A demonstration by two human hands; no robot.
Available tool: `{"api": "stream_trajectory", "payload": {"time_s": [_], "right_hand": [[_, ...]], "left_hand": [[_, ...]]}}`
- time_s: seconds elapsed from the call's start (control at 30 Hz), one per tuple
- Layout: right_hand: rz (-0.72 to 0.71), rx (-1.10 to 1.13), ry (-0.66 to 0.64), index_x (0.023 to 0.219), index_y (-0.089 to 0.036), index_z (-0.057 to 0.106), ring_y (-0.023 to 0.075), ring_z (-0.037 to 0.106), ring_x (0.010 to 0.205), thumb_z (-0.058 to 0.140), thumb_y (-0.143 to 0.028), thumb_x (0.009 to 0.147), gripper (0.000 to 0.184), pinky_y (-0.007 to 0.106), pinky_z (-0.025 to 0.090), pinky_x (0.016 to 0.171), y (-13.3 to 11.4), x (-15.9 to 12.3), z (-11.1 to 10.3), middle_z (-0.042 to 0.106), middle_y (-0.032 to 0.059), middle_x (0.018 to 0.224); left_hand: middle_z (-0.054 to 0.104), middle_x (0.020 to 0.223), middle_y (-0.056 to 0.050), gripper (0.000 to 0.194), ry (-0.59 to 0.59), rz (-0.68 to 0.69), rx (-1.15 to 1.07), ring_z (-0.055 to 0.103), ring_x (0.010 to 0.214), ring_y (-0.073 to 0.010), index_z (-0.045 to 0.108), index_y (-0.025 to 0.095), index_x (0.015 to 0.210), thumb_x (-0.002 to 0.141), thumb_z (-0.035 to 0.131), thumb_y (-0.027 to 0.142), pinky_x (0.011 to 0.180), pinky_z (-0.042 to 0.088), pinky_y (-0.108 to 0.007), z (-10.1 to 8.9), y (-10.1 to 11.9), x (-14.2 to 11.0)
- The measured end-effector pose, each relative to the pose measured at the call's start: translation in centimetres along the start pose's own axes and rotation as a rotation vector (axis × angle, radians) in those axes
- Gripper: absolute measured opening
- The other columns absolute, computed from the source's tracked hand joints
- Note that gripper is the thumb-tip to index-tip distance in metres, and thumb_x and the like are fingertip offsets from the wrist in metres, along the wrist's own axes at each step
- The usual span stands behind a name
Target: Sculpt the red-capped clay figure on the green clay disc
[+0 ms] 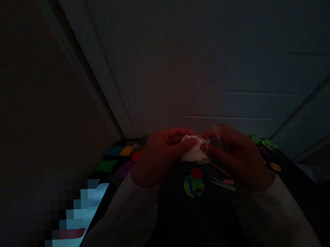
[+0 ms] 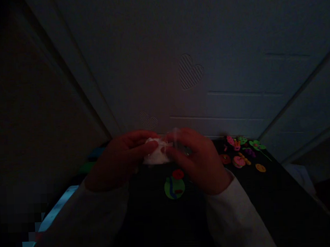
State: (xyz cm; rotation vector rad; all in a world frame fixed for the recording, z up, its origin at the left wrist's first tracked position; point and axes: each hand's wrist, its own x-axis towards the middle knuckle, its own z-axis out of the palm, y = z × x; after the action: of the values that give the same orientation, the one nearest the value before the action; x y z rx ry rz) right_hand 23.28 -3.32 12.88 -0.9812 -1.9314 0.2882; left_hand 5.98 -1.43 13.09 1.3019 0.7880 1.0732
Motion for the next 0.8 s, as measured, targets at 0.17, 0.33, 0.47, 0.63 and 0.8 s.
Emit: {"api": "stream_trajectory", "payload": {"time_s": [0.17,0.33,0.47,0.63,0.8], "right_hand": [[-0.025,-0.022,-0.016,0.085,-0.021,0.058,0.0118,0.055,0.075,0.056,-0.025,0.081,0.006,0.025,0.041,0.065,-0.06,0.18,0.10,0.059,-0.0008,0.082],[-0.038,-0.009,-0.069,0.086,-0.021,0.057,0.0119,0.056,0.077,0.055,-0.023,0.081,0.005,0.025,0.042,0.068,-0.22,0.13,0.06,0.060,-0.0003,0.084],[0.046,0.172,-0.179,0.087,-0.022,0.057,0.0132,0.057,0.087,0.053,-0.024,0.083,0.006,0.027,0.045,0.073,-0.32,0.00,-0.15,0.060,0.0015,0.097],[0.071,0.213,-0.063,0.093,-0.026,0.061,0.0157,0.055,0.099,0.059,-0.025,0.079,0.014,0.031,0.044,0.084,-0.38,0.00,-0.20,0.060,0.0010,0.106],[-0.001,0.084,-0.038,0.097,-0.029,0.064,0.0131,0.056,0.095,0.059,-0.023,0.079,0.019,0.029,0.044,0.083,-0.32,0.19,-0.03,0.062,-0.0002,0.102]], "left_hand": [[0.066,0.072,0.002,0.011,0.019,0.020,0.022,0.058,0.058,-0.0078,0.065,0.021,0.080,0.071,0.066,0.026,0.051,0.042,-0.015,0.29,-0.16,0.05],[0.065,0.068,0.003,0.012,0.001,0.009,0.008,0.057,0.056,-0.0080,0.062,0.020,0.077,0.068,0.069,0.024,0.049,0.041,-0.016,0.04,-0.24,0.18],[0.063,0.064,0.004,0.011,-0.015,-0.026,-0.038,0.053,0.049,-0.0060,0.060,0.019,0.075,0.068,0.068,0.021,0.045,0.038,-0.015,-0.42,-0.09,0.31],[0.061,0.060,0.005,0.011,-0.020,-0.039,-0.124,0.051,0.045,-0.0051,0.059,0.020,0.074,0.068,0.068,0.019,0.042,0.036,-0.014,-0.70,-0.13,0.43],[0.065,0.070,0.003,0.016,-0.032,-0.011,-0.081,0.058,0.057,-0.0075,0.060,0.021,0.079,0.066,0.070,0.021,0.050,0.042,-0.015,-0.39,-0.40,0.34]]}}
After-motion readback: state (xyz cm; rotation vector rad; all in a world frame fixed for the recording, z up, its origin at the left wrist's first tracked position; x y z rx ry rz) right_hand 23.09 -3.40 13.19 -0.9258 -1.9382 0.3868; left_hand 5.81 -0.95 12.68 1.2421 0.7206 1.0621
